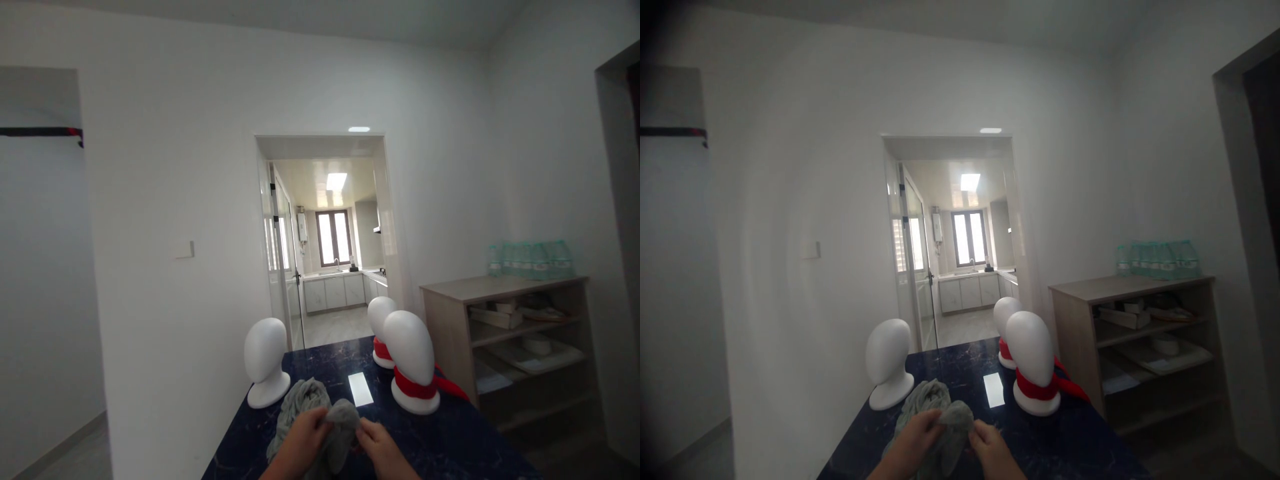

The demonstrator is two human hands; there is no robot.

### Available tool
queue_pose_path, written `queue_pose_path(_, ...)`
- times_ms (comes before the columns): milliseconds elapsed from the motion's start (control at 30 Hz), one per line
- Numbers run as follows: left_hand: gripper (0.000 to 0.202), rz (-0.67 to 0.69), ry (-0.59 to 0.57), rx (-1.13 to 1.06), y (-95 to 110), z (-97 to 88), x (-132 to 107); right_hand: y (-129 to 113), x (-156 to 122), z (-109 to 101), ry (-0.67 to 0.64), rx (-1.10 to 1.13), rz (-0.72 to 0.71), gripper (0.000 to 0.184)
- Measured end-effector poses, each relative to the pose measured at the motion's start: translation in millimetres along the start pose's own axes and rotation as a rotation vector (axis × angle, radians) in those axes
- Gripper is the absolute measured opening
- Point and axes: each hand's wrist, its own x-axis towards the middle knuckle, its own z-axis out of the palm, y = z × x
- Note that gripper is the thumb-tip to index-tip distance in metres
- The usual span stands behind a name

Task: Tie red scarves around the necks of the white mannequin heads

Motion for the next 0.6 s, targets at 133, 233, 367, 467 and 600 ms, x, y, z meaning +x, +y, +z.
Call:
queue_pose_path(133,0.023,-0.031,-0.055,-0.277,-2,6.3,-1,-2,0,2,-0.093,0.173,-0.013,0.060)
queue_pose_path(233,0.023,0.013,-0.153,-0.382,6,9.0,-4,1,1,4,-0.070,0.175,0.006,0.055)
queue_pose_path(367,0.024,0.019,-0.126,-0.365,5,5.7,-4,-2,0,3,0.004,0.277,0.040,0.052)
queue_pose_path(467,0.040,-0.017,-0.089,-0.440,-6,2.8,3,-8,-1,4,0.074,0.457,0.065,0.051)
queue_pose_path(600,0.054,-0.046,-0.048,-0.549,-17,0.7,11,-16,-3,8,0.121,0.655,0.062,0.040)
